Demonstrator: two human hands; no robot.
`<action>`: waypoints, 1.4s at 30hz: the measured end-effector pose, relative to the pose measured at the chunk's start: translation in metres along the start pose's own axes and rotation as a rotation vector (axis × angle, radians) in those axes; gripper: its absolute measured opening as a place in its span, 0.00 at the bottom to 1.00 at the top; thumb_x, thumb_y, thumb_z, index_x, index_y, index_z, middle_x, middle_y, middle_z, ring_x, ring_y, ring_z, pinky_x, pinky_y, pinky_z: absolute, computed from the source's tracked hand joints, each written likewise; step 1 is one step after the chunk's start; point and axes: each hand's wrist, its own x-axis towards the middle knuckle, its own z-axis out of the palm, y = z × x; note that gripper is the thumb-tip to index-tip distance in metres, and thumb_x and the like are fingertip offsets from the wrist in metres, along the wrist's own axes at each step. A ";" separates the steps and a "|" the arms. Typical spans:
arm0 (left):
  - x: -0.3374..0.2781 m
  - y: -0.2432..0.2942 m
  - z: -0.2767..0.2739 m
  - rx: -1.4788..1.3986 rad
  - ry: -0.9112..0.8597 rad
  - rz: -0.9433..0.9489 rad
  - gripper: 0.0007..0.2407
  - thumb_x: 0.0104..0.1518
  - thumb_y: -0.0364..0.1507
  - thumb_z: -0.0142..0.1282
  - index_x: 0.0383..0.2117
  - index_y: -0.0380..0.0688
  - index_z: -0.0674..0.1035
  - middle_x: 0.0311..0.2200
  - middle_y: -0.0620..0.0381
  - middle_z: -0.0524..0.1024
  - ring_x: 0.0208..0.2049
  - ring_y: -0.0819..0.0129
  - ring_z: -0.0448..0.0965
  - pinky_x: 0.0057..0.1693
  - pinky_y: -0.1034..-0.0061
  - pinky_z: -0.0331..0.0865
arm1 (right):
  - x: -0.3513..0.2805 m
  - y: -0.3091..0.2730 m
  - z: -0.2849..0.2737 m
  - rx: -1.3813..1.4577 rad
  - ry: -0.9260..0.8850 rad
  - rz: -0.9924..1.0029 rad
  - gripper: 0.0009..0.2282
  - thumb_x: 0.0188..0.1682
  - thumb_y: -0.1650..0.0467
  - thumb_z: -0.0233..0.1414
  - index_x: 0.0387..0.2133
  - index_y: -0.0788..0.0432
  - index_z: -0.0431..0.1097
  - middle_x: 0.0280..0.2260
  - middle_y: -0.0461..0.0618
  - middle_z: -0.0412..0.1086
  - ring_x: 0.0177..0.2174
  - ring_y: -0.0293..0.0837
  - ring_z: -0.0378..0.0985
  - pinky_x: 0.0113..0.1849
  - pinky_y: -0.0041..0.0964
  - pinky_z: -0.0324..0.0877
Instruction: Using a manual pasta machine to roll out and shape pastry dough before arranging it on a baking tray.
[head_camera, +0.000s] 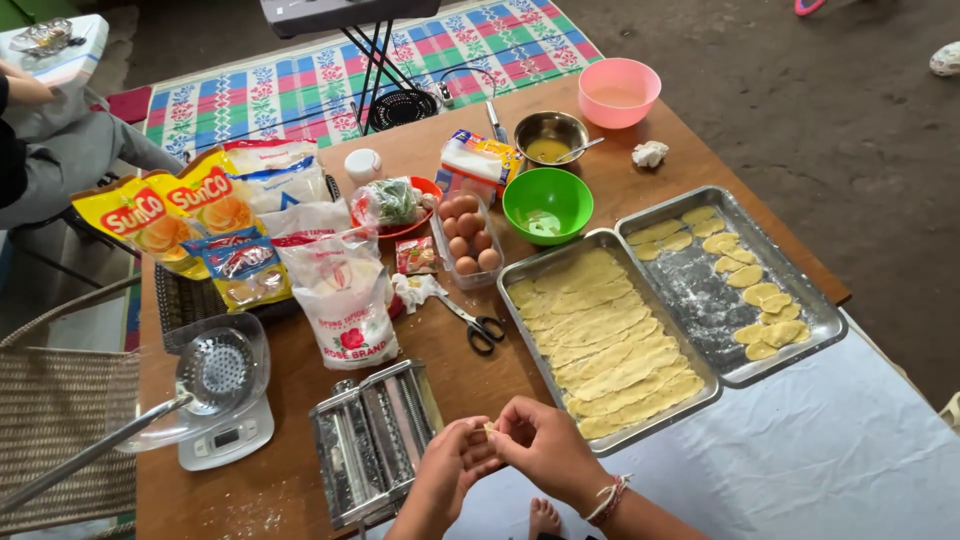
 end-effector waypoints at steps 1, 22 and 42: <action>0.008 -0.007 0.001 -0.001 0.001 -0.002 0.10 0.62 0.26 0.49 0.42 0.32 0.80 0.33 0.41 0.79 0.36 0.49 0.83 0.43 0.61 0.77 | 0.000 -0.002 -0.005 -0.001 -0.001 0.002 0.08 0.45 0.68 0.62 0.21 0.51 0.70 0.21 0.36 0.71 0.22 0.30 0.70 0.28 0.26 0.67; 0.090 -0.052 0.086 0.022 -0.209 -0.246 0.19 0.55 0.14 0.49 0.54 0.29 0.78 0.53 0.37 0.76 0.49 0.47 0.78 0.55 0.57 0.77 | 0.072 0.131 -0.133 0.029 0.087 0.372 0.09 0.52 0.73 0.56 0.44 0.55 0.77 0.33 0.52 0.83 0.35 0.42 0.87 0.34 0.29 0.82; 0.280 -0.096 0.166 0.514 -0.092 0.051 0.09 0.52 0.19 0.63 0.37 0.27 0.80 0.27 0.39 0.77 0.22 0.52 0.85 0.30 0.66 0.87 | 0.191 0.232 -0.229 -0.110 0.282 0.269 0.07 0.47 0.70 0.60 0.39 0.51 0.78 0.25 0.47 0.81 0.24 0.39 0.84 0.29 0.28 0.78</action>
